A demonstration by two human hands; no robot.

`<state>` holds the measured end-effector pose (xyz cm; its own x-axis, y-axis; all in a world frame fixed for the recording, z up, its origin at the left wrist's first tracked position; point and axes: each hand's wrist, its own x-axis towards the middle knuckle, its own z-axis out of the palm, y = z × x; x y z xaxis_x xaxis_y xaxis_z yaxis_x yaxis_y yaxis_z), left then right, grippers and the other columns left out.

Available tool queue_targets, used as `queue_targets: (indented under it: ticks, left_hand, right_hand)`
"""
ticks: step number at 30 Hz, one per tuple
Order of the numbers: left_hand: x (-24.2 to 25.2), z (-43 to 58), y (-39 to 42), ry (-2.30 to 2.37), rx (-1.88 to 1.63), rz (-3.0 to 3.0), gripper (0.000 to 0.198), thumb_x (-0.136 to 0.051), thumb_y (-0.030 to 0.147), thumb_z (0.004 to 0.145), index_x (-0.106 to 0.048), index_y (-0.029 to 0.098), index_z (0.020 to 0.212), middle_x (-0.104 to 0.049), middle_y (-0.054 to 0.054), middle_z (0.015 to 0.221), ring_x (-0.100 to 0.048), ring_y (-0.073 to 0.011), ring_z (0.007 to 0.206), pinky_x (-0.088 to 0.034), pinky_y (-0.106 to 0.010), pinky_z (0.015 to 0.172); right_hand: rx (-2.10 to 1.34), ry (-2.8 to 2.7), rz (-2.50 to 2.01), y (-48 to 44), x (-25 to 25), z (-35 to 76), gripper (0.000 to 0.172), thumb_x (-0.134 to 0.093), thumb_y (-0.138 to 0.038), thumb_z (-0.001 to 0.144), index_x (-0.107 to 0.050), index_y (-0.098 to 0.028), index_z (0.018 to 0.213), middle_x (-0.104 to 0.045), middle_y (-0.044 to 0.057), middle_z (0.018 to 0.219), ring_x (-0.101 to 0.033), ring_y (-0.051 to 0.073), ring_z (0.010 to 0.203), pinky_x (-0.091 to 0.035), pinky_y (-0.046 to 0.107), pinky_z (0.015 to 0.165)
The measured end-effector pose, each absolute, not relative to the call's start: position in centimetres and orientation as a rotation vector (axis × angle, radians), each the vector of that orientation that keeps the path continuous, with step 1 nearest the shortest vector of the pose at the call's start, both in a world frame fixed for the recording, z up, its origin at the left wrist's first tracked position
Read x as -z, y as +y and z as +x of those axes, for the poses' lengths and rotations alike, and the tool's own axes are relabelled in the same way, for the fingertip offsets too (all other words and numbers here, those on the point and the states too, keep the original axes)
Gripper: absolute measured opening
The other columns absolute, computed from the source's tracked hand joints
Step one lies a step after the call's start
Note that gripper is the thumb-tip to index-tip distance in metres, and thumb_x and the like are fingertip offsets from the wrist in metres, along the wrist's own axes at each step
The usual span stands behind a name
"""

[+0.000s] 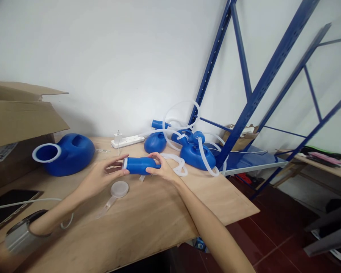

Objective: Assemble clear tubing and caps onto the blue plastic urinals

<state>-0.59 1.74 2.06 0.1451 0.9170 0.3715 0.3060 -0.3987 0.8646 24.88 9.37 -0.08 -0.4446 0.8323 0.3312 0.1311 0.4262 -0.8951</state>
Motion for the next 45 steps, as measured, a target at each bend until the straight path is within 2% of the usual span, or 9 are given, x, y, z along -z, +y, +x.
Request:
queue_targets:
  ticks: [5, 13, 20, 24, 29, 32, 35, 40, 45]
  left_hand:
    - [-1.8, -0.6, 1.6, 1.177, -1.253, 1.812, 0.067, -0.083, 0.050, 0.066, -0.072, 0.023, 0.126, -0.076, -0.007, 0.121, -0.073, -0.0310, 0.107, -0.059, -0.051, 0.099]
    - [-0.9, 0.0, 1.3, 1.194, -1.285, 1.850, 0.061, -0.088, 0.051, 0.061, -0.078, 0.025, 0.116, -0.076, -0.006, 0.121, -0.073, -0.0338, 0.107, -0.058, -0.050, 0.100]
    - [-1.4, -0.2, 1.3, 1.138, -1.360, 1.818, 0.064, -0.087, 0.049, 0.066, -0.075, 0.022, 0.122, -0.076, -0.008, 0.119, -0.074, -0.0292, 0.103, -0.063, -0.046, 0.094]
    - [-1.4, -0.4, 1.4, 1.113, -1.320, 1.825, 0.063, -0.085, 0.047, 0.068, -0.073, 0.023, 0.125, -0.073, -0.008, 0.129, -0.072, -0.0308, 0.111, -0.058, -0.049, 0.101]
    - [-1.2, -0.2, 1.5, 1.131, -1.268, 1.806, 0.067, -0.082, 0.047, 0.073, -0.068, 0.020, 0.132, -0.069, -0.010, 0.135, -0.069, -0.0320, 0.118, -0.056, -0.050, 0.105]
    - [-0.9, -0.4, 1.6, 1.068, -1.255, 1.875, 0.066, -0.080, 0.045, 0.077, -0.064, 0.023, 0.137, -0.061, -0.009, 0.145, -0.064, -0.0304, 0.127, -0.052, -0.048, 0.110]
    - [-0.7, -0.6, 1.6, 1.008, -1.252, 1.959, 0.059, -0.075, 0.047, 0.082, -0.064, 0.028, 0.137, -0.055, -0.007, 0.151, -0.063, -0.0285, 0.128, -0.054, -0.046, 0.107]
    - [-0.2, -0.8, 1.8, 1.177, -1.272, 2.130, 0.061, -0.076, 0.054, 0.081, -0.066, 0.026, 0.134, -0.065, -0.010, 0.140, -0.064, -0.0325, 0.125, -0.055, -0.050, 0.105]
    - [0.0, -0.5, 1.2, 1.156, -1.342, 2.123, 0.053, -0.074, 0.052, 0.084, -0.070, 0.024, 0.129, -0.069, -0.009, 0.134, -0.070, -0.0303, 0.116, -0.059, -0.045, 0.099]
  right_hand:
    - [-1.076, -1.989, -0.794, 8.6, -0.9, 24.8, 0.069, -0.088, -0.044, 0.067, -0.067, -0.030, 0.131, -0.066, 0.006, 0.133, -0.058, 0.034, 0.126, -0.047, 0.045, 0.103]
    - [-1.042, -1.981, -0.780, 8.7, -0.4, 24.8, 0.057, -0.090, -0.044, 0.063, -0.077, -0.031, 0.117, -0.074, 0.003, 0.115, -0.066, 0.032, 0.111, -0.051, 0.044, 0.096]
    - [-0.998, -1.904, -0.757, 8.5, -1.2, 24.7, 0.061, -0.090, -0.042, 0.063, -0.074, -0.031, 0.121, -0.074, 0.003, 0.121, -0.064, 0.033, 0.118, -0.049, 0.045, 0.100]
    - [-0.967, -1.916, -0.804, 8.2, -1.5, 24.8, 0.061, -0.091, -0.042, 0.063, -0.075, -0.030, 0.120, -0.074, 0.004, 0.119, -0.066, 0.033, 0.114, -0.050, 0.045, 0.098]
    - [-0.890, -1.964, -0.828, 8.0, -1.8, 25.1, 0.063, -0.090, -0.042, 0.065, -0.072, -0.031, 0.124, -0.073, 0.004, 0.124, -0.063, 0.033, 0.120, -0.048, 0.045, 0.102]
    - [-0.850, -2.000, -0.840, 7.9, -2.0, 25.2, 0.066, -0.090, -0.044, 0.065, -0.071, -0.028, 0.127, -0.072, 0.006, 0.128, -0.063, 0.033, 0.122, -0.047, 0.046, 0.104]
    - [-0.826, -2.024, -0.867, 7.9, -2.0, 25.4, 0.068, -0.090, -0.045, 0.064, -0.071, -0.026, 0.127, -0.071, 0.007, 0.128, -0.063, 0.033, 0.121, -0.047, 0.046, 0.104]
    - [-0.882, -1.994, -0.878, 8.2, -1.2, 25.1, 0.066, -0.089, -0.046, 0.063, -0.072, -0.025, 0.124, -0.072, 0.008, 0.125, -0.064, 0.033, 0.119, -0.050, 0.044, 0.101]
    - [-0.998, -1.886, -0.837, 8.6, -0.1, 24.5, 0.062, -0.089, -0.047, 0.060, -0.076, -0.023, 0.116, -0.074, 0.006, 0.111, -0.067, 0.030, 0.107, -0.052, 0.043, 0.095]
